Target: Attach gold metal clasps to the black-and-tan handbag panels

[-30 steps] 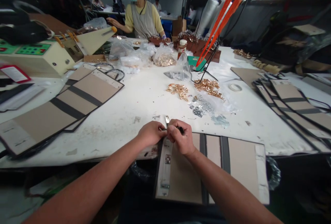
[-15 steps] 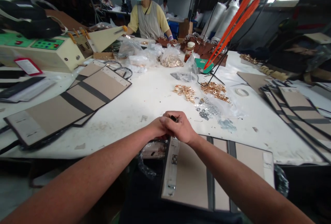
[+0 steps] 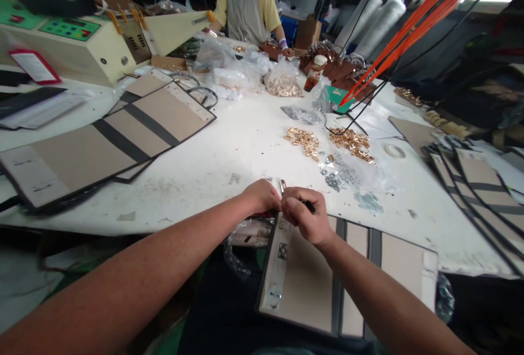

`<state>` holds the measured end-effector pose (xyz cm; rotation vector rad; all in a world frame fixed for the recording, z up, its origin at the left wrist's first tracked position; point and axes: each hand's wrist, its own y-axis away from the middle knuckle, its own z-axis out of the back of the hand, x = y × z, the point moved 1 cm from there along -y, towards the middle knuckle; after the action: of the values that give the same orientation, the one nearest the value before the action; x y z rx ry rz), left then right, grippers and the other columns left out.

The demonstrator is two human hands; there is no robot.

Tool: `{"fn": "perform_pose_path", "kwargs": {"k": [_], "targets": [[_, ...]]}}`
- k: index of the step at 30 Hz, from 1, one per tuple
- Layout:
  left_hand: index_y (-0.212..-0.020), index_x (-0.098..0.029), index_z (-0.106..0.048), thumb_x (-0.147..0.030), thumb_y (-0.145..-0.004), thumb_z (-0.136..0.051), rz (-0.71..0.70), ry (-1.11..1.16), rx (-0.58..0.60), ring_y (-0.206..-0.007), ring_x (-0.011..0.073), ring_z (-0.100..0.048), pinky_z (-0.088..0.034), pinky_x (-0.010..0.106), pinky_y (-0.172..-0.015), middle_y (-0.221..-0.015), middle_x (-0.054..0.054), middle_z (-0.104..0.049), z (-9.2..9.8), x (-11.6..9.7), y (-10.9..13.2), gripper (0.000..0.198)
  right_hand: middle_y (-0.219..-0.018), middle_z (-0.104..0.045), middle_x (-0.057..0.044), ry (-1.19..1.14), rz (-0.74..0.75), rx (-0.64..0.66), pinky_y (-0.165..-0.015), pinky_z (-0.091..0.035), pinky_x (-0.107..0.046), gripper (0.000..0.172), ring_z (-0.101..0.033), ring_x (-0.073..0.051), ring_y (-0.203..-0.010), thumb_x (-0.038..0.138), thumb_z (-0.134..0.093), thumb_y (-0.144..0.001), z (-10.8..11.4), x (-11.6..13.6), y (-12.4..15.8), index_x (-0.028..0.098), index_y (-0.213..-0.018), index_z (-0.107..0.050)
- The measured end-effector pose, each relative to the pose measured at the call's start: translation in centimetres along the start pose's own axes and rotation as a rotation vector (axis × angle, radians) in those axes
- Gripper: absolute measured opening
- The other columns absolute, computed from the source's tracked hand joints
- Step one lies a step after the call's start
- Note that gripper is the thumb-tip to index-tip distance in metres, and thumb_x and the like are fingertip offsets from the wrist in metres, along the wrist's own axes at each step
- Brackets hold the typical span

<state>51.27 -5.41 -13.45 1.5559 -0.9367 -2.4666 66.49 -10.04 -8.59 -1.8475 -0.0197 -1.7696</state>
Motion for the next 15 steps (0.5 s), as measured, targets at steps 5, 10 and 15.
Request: {"fn": "perform_pose_path", "kwargs": {"k": [5,10,15], "targets": [[-0.064,-0.018,-0.07,-0.021,-0.066,-0.08,0.019,0.01,0.032,-0.052,0.0169,-0.064,-0.046,0.022,-0.047,-0.05,-0.002,-0.062,-0.1,-0.2,0.3,0.01,-0.061,-0.055,0.0,-0.089,0.082,-0.079,-0.055,-0.039,-0.032,0.039,-0.049,-0.015,-0.054,0.038,-0.065,-0.1,0.2,-0.5,0.6,0.021,-0.065,-0.057],[-0.067,-0.017,-0.072,-0.023,-0.066,-0.081,0.035,0.022,0.021,-0.051,0.0163,-0.063,-0.045,0.022,-0.047,-0.048,-0.002,-0.06,0.0,-0.3,0.4,0.011,-0.059,-0.052,0.0,-0.076,0.015,-0.157,-0.05,-0.034,-0.031,0.042,-0.043,-0.013,-0.048,0.039,-0.065,-0.099,0.5,-0.2,0.5,0.022,-0.062,-0.054],[-0.072,-0.017,-0.075,-0.028,-0.067,-0.084,0.06,0.031,0.022,-0.054,0.0162,-0.065,-0.044,0.022,-0.047,-0.055,0.0,-0.067,0.0,-0.4,0.3,0.015,-0.057,-0.05,-0.001,-0.078,0.013,-0.212,-0.05,-0.037,-0.033,0.048,-0.047,-0.016,-0.051,0.053,-0.067,-0.095,1.3,0.7,0.8,0.024,-0.06,-0.052]]}}
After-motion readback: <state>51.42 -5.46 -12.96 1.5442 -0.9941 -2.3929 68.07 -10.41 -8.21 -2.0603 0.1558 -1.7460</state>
